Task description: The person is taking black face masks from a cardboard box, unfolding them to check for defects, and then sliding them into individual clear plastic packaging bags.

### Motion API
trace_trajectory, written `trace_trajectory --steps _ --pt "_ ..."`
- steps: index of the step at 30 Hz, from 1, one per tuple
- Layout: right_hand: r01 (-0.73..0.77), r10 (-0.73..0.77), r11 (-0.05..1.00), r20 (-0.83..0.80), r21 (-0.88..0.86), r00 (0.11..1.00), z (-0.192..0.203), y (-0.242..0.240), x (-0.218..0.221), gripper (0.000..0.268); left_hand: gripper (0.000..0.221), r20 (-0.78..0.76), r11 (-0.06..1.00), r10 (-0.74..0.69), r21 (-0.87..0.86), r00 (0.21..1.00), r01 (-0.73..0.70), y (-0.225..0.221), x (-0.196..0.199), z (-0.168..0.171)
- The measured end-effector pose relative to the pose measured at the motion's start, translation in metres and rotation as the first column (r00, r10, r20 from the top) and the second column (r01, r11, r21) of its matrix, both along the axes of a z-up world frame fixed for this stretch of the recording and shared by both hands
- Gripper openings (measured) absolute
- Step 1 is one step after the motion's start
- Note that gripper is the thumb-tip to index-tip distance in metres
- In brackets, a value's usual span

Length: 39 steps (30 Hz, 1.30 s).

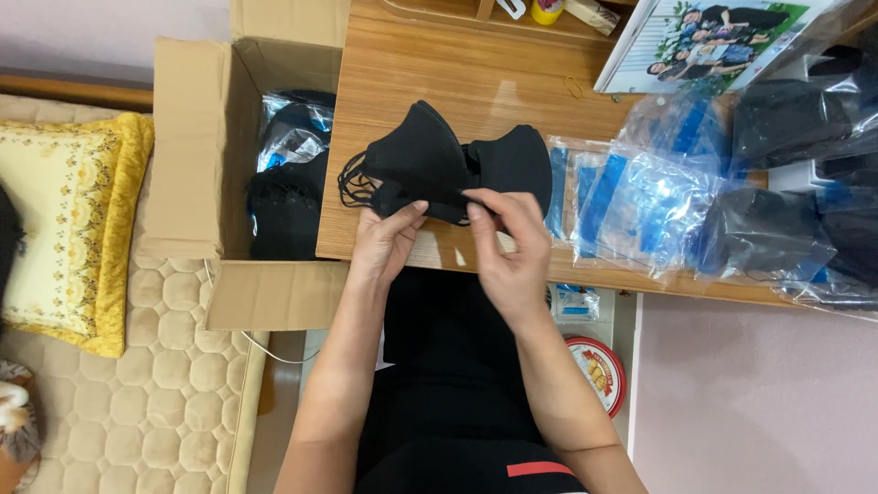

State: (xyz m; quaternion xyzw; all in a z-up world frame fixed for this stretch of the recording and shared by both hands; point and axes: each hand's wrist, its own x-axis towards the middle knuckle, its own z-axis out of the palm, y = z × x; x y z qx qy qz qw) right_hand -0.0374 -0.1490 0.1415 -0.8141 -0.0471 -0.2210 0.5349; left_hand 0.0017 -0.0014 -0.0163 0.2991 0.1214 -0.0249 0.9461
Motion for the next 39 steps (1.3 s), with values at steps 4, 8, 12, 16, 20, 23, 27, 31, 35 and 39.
trace_trajectory --steps 4,8,12,16,20,23,27,31,35,39 --pt "0.001 0.013 0.941 -0.038 0.339 0.999 -0.01 -0.034 -0.008 0.016 0.041 -0.029 0.995 0.05 -0.089 0.998 -0.053 0.01 0.003 -0.051" --pt "0.067 -0.016 0.841 -0.099 0.537 0.995 -0.021 -0.059 0.004 0.013 0.039 -0.046 0.987 0.078 -0.134 0.996 -0.083 0.008 0.0 -0.006" --pt "0.228 -0.048 0.793 -0.314 0.565 0.948 -0.048 -0.069 0.013 0.013 0.038 -0.062 0.982 0.108 -0.147 0.992 -0.116 0.007 -0.001 0.022" --pt "0.314 -0.181 0.884 -0.367 0.345 0.913 -0.076 -0.069 0.018 0.016 0.035 -0.063 0.977 0.128 -0.161 0.99 -0.136 0.004 -0.001 0.047" --pt "0.311 -0.251 0.934 -0.297 0.178 0.921 -0.064 -0.058 0.012 0.021 0.034 -0.071 0.979 0.129 -0.151 0.989 -0.138 0.004 -0.001 0.051" --pt "0.313 -0.284 0.947 -0.267 0.075 0.921 -0.062 -0.059 0.008 0.026 0.033 -0.076 0.979 0.13 -0.147 0.989 -0.14 0.003 -0.003 0.051" --pt "0.315 -0.324 0.946 -0.23 -0.076 0.918 -0.056 -0.058 0.01 0.033 0.035 -0.059 0.986 0.107 -0.121 0.993 -0.113 0.004 -0.001 0.038" --pt "0.312 -0.344 0.935 -0.225 -0.169 0.911 -0.056 -0.059 0.008 0.027 0.036 -0.065 0.993 0.082 -0.083 0.995 -0.087 0.007 0.0 0.004" --pt "0.316 -0.361 0.925 -0.228 -0.208 0.904 -0.064 -0.063 0.009 0.023 0.036 -0.068 0.993 0.078 -0.079 0.995 -0.083 0.005 -0.002 0.014" --pt "0.313 -0.361 0.925 -0.238 -0.216 0.902 -0.065 -0.064 0.008 0.023 0.039 -0.073 0.994 0.066 -0.079 0.995 -0.071 0.004 -0.001 0.02"
